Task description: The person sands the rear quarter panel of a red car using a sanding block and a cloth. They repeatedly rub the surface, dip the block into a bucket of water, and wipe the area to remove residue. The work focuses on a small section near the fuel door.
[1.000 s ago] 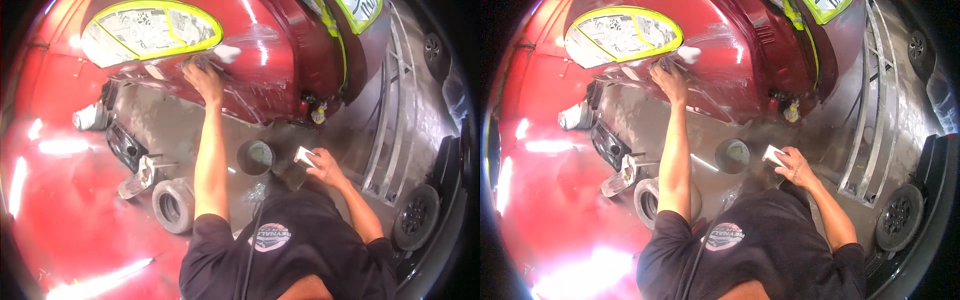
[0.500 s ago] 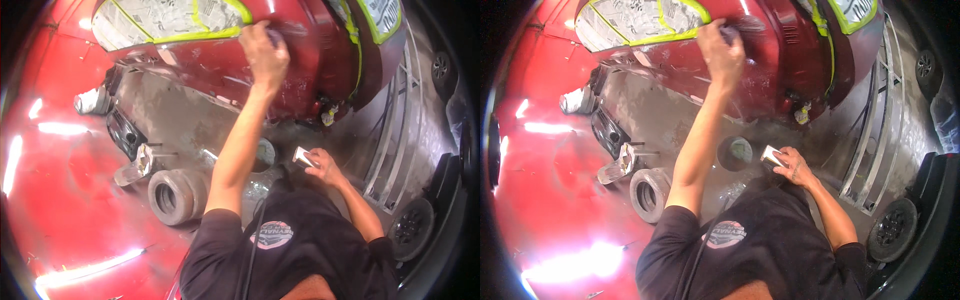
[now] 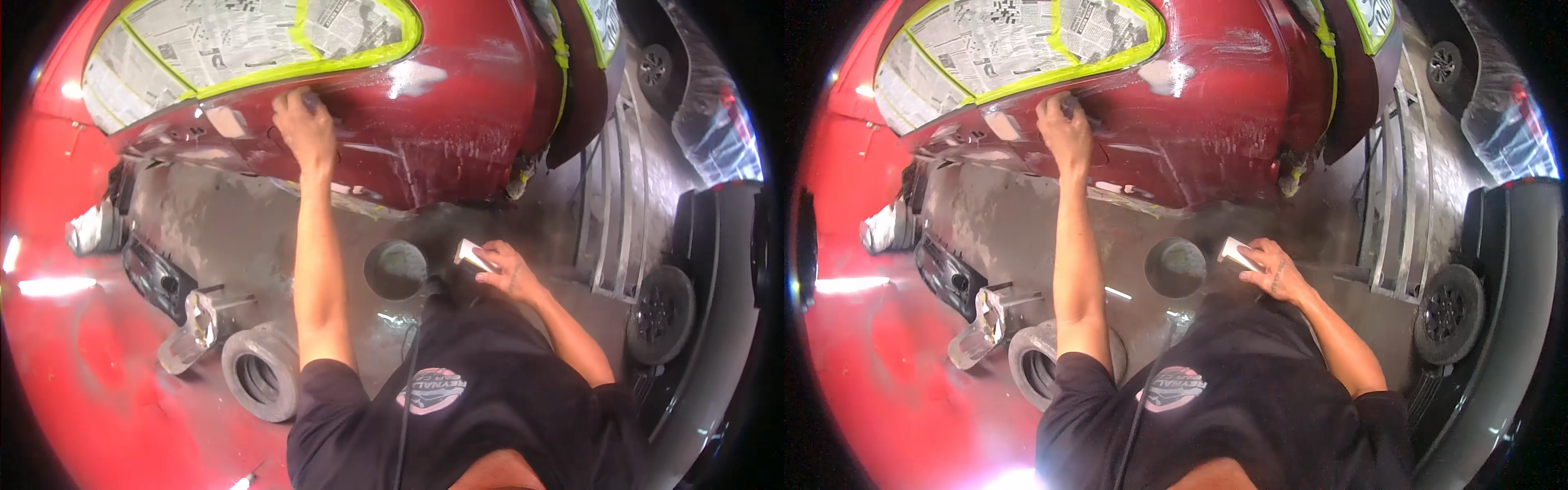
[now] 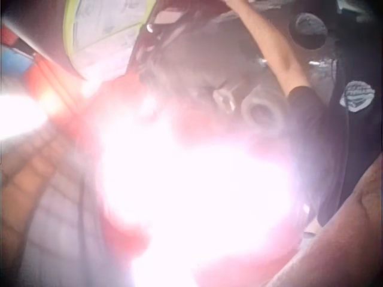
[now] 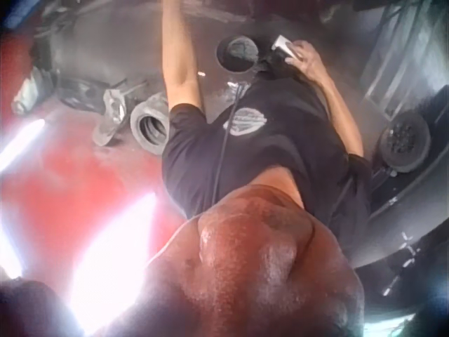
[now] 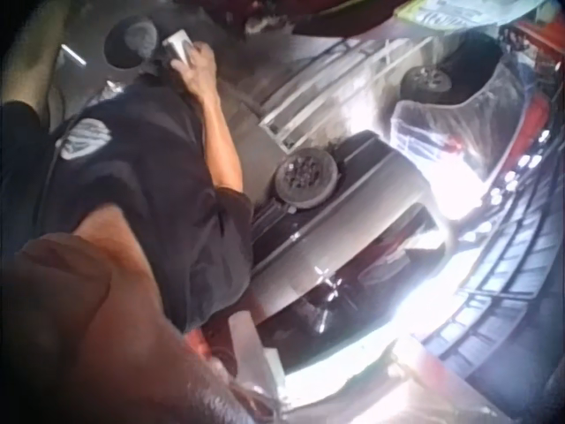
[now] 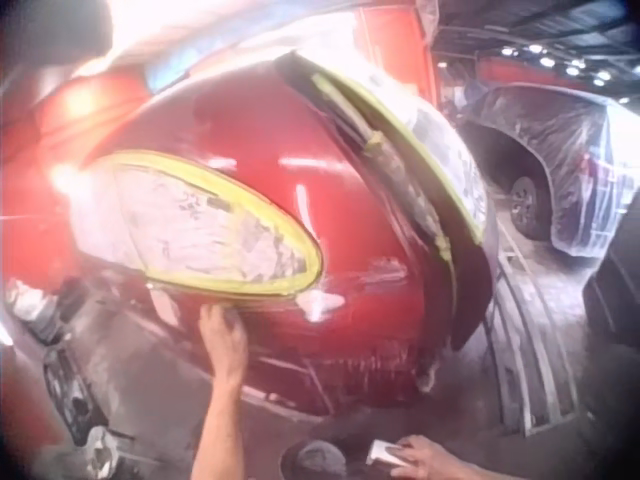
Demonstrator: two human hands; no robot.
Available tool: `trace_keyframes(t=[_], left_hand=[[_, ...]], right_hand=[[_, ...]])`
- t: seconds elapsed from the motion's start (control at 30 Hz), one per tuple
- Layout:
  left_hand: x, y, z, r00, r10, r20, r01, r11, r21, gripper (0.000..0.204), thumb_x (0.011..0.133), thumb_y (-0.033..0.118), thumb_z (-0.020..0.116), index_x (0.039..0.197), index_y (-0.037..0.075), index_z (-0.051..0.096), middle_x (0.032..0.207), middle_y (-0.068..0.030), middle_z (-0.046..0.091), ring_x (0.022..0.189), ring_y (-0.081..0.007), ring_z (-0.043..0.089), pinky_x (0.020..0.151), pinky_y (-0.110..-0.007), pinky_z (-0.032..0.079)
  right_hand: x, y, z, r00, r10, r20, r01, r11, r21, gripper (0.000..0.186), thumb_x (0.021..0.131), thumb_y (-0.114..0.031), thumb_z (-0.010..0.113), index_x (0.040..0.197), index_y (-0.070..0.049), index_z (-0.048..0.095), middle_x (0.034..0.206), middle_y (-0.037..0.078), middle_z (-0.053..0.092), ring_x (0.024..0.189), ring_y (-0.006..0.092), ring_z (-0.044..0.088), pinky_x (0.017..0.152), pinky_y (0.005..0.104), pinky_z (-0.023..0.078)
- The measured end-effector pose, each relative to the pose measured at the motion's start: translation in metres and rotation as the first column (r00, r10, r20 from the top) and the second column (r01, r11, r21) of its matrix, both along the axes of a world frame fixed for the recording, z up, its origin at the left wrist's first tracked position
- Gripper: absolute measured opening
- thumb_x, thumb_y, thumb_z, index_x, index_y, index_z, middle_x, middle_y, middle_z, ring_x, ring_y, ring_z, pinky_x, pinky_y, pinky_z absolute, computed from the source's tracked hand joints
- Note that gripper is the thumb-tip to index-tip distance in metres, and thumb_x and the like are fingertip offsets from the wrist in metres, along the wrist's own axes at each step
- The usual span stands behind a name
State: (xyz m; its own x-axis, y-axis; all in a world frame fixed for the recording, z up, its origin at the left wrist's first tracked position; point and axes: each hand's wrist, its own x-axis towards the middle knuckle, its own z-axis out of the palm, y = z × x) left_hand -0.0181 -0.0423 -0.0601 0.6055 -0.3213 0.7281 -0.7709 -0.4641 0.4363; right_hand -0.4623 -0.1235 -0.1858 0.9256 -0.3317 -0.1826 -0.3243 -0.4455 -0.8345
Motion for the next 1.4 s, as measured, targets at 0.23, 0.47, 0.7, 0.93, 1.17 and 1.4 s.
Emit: trace_keyframes(t=[0.23, 0.47, 0.7, 0.93, 1.17, 1.4], left_hand=[[-0.082, -0.054, 0.018, 0.965, -0.167, 0.202, 0.163, 0.986, 0.035, 0.046, 0.082, 0.002, 0.071, 0.128, 0.002, 0.07, 0.128, -0.0178, 0.061, 0.126, -0.0388, 0.055, 0.106, -0.052, 0.044], [-0.118, -0.007, 0.052, 0.76, -0.633, -0.144, 0.595, 0.768, -0.237, 0.041, 0.087, 0.003, 0.076, 0.128, 0.002, 0.073, 0.117, -0.018, 0.067, 0.114, -0.0348, 0.065, 0.102, -0.043, 0.051], [-0.143, 0.133, 0.139, 0.625, -0.758, 0.185, 0.761, 0.645, 0.069, 0.04, 0.081, 0.0, 0.083, 0.119, 0.004, 0.073, 0.115, -0.016, 0.073, 0.111, -0.0318, 0.07, 0.1, -0.045, 0.054], [-0.137, 0.165, 0.141, 0.396, -0.905, 0.158, 0.879, 0.423, 0.219, 0.042, 0.075, 0.002, 0.083, 0.116, 0.007, 0.074, 0.115, -0.0154, 0.072, 0.106, -0.0323, 0.069, 0.094, -0.046, 0.055], [-0.129, 0.166, 0.136, 0.336, -0.927, 0.165, 0.905, 0.367, 0.217, 0.045, 0.069, 0.004, 0.084, 0.113, 0.01, 0.075, 0.116, -0.0148, 0.071, 0.101, -0.0328, 0.069, 0.088, -0.047, 0.056], [-0.129, 0.149, 0.126, 0.437, -0.896, 0.076, 0.895, 0.442, 0.066, 0.048, 0.063, 0.005, 0.084, 0.11, 0.013, 0.076, 0.116, -0.0142, 0.07, 0.096, -0.0333, 0.068, 0.082, -0.047, 0.057]], right_hand=[[0.032, 0.032, 0.005, 0.999, 0.053, -0.012, -0.053, 0.997, -0.059, 0.062, 0.09, -0.029, 0.082, 0.145, -0.007, 0.066, 0.142, 0.022, 0.059, 0.134, 0.0404, 0.057, 0.111, 0.0468, 0.048], [0.055, 0.034, 0.027, 1.0, 0.021, 0.023, -0.018, 0.992, -0.127, 0.062, 0.09, -0.032, 0.081, 0.144, -0.005, 0.066, 0.14, 0.022, 0.06, 0.132, 0.0405, 0.058, 0.111, 0.0467, 0.048], [0.041, 0.036, 0.015, 0.997, -0.038, -0.072, 0.032, 0.996, -0.083, 0.063, 0.092, -0.033, 0.08, 0.147, -0.006, 0.063, 0.137, 0.022, 0.061, 0.129, 0.04, 0.059, 0.109, 0.0473, 0.049], [0.055, 0.03, -0.003, 0.999, -0.035, -0.003, 0.034, 0.992, -0.119, 0.066, 0.091, -0.035, 0.081, 0.148, -0.007, 0.063, 0.137, 0.021, 0.06, 0.127, 0.039, 0.061, 0.108, 0.0452, 0.05], [0.087, -0.023, 0.073, 0.92, -0.125, 0.372, 0.33, 0.76, -0.561, 0.068, 0.081, -0.029, 0.088, 0.144, -0.011, 0.069, 0.142, 0.027, 0.055, 0.129, 0.043, 0.059, 0.107, 0.0491, 0.051], [0.17, -0.094, 0.204, 0.879, 0.185, 0.439, 0.439, 0.045, -0.898, 0.065, 0.077, -0.022, 0.091, 0.139, -0.03, 0.074, 0.145, 0.02, 0.056, 0.127, 0.0378, 0.057, 0.106, 0.0489, 0.047]])
